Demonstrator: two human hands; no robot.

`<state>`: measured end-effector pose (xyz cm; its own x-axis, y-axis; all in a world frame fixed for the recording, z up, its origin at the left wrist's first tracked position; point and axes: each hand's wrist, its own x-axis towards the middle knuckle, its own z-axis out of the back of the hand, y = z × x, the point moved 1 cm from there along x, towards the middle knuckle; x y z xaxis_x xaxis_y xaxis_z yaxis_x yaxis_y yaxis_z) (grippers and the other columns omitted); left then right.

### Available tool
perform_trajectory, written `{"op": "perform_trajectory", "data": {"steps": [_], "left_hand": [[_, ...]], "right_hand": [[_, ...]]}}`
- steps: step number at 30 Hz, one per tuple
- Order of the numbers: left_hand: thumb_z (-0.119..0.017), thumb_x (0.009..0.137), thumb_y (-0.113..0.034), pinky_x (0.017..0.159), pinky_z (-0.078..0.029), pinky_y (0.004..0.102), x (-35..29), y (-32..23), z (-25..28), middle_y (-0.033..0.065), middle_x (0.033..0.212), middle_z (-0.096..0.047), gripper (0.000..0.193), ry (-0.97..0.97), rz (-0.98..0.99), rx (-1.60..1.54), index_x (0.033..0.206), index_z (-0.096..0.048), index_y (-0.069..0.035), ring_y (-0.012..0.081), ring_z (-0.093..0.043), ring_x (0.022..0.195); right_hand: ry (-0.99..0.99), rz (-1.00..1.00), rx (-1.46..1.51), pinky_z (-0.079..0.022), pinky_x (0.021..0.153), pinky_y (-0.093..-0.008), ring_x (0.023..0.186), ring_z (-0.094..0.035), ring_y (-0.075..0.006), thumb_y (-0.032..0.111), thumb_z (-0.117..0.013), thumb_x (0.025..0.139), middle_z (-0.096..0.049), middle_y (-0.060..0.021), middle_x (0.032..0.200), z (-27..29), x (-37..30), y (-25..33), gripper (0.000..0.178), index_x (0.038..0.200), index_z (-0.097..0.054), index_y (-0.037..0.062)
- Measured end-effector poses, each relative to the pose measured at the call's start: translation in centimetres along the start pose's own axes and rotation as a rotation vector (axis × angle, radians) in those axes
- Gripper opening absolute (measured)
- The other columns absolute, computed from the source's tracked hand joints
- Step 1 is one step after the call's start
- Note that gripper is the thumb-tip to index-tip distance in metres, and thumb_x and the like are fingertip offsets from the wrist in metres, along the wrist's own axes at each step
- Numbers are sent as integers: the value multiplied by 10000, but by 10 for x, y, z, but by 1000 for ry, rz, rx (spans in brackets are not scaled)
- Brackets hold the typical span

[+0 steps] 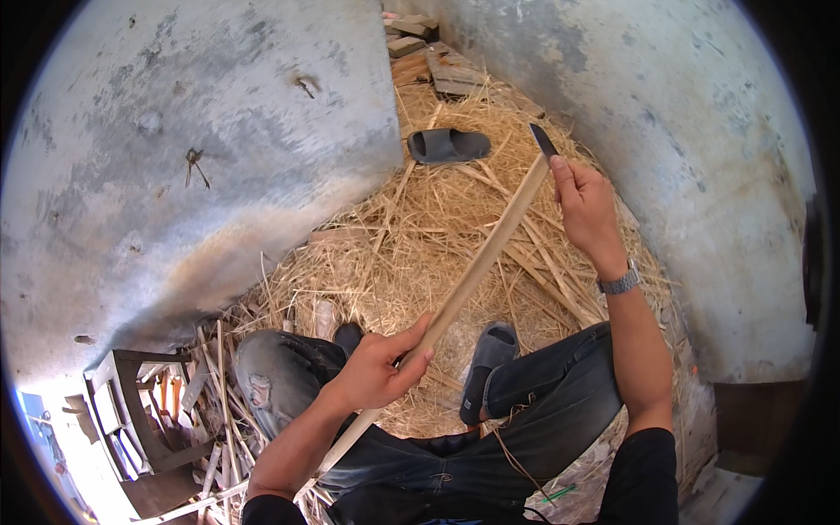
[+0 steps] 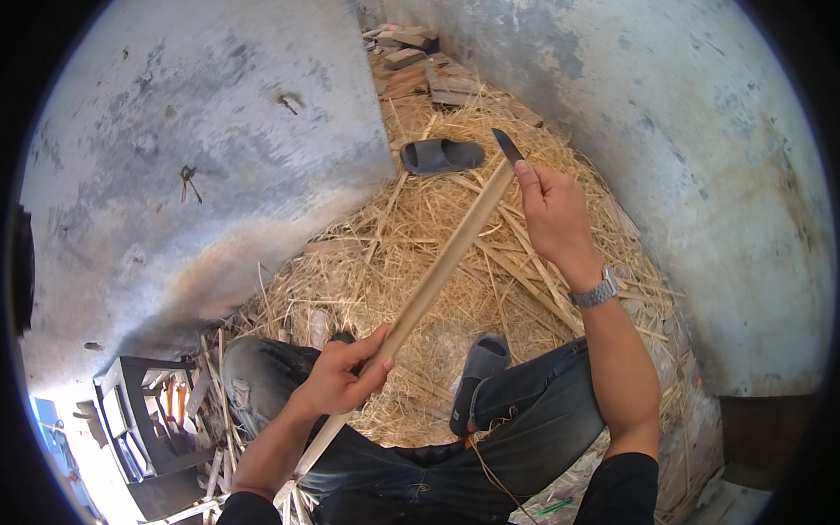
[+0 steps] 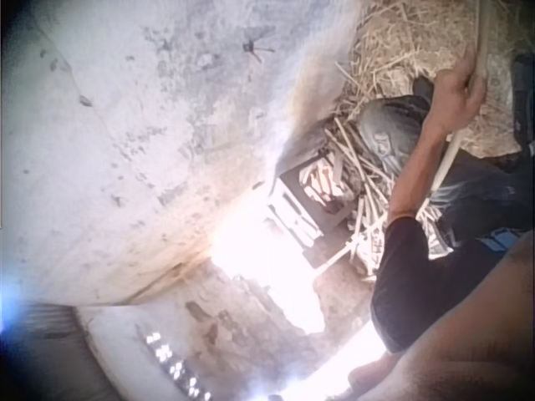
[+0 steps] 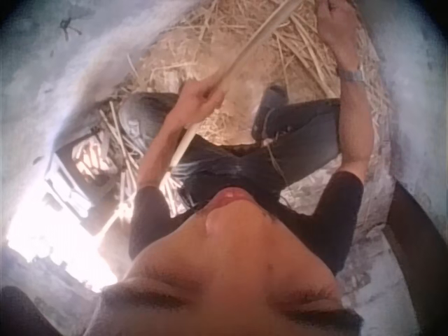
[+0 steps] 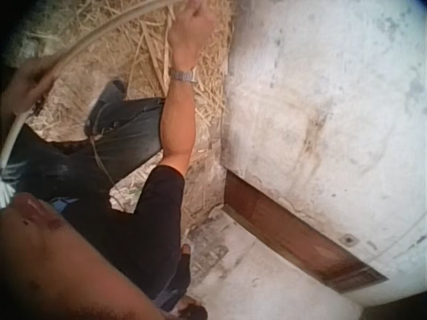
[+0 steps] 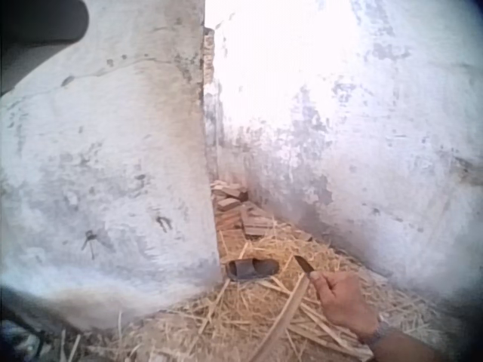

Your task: The person shaves a piece of wood using a knife, removing thin layers of the material by hand while sitting on a floor covered in straw.

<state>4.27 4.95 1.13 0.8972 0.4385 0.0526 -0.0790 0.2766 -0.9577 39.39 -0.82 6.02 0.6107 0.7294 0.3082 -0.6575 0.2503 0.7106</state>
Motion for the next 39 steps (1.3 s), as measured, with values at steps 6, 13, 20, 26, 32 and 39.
{"op": "perform_trajectory", "data": {"steps": [6,13,20,26,32,39], "left_hand": [[-681,952,-62,510,-481,319,-7,20,0,121,602,-585,505,-54,-83,89,1427,-553,52,191,-617,482],[-670,954,-33,518,-501,280,-7,19,10,76,629,-638,495,-84,-77,187,1424,-550,68,139,-649,515],[-667,965,-20,521,-509,246,-10,24,8,34,639,-676,500,-96,-48,115,1443,-541,60,91,-664,540],[-655,973,-9,515,-502,237,-8,17,8,30,638,-676,502,-111,-34,68,1456,-533,52,76,-652,534],[-639,986,-4,510,-491,232,-11,29,6,8,660,-657,519,-127,-43,44,1484,-503,44,56,-617,540],[-648,992,-32,539,-487,236,-5,19,6,16,721,-654,500,-184,143,-128,1463,-516,69,58,-608,597]], "right_hand": [[89,-2,35,-317,500,-395,488,-366,-179,320,-539,1083,-411,-86,527,-16,-4,2,513,700,-538,-21],[229,50,62,-336,512,-418,493,-361,-223,312,-528,1081,-431,-134,546,-38,-27,20,495,719,-532,-26],[318,-2,127,-342,525,-417,501,-352,-215,311,-508,1088,-401,-115,546,-46,-31,11,494,711,-508,-8],[362,-20,166,-333,523,-398,505,-353,-172,305,-497,1097,-378,-66,545,-46,-37,25,489,710,-497,6],[467,-95,255,-339,517,-387,508,-364,-162,316,-490,1102,-395,-50,546,-50,-42,26,500,708,-496,9],[635,-38,289,-355,523,-398,517,-378,-163,346,-497,1097,-397,-56,543,-60,-61,39,512,712,-503,9]]}}
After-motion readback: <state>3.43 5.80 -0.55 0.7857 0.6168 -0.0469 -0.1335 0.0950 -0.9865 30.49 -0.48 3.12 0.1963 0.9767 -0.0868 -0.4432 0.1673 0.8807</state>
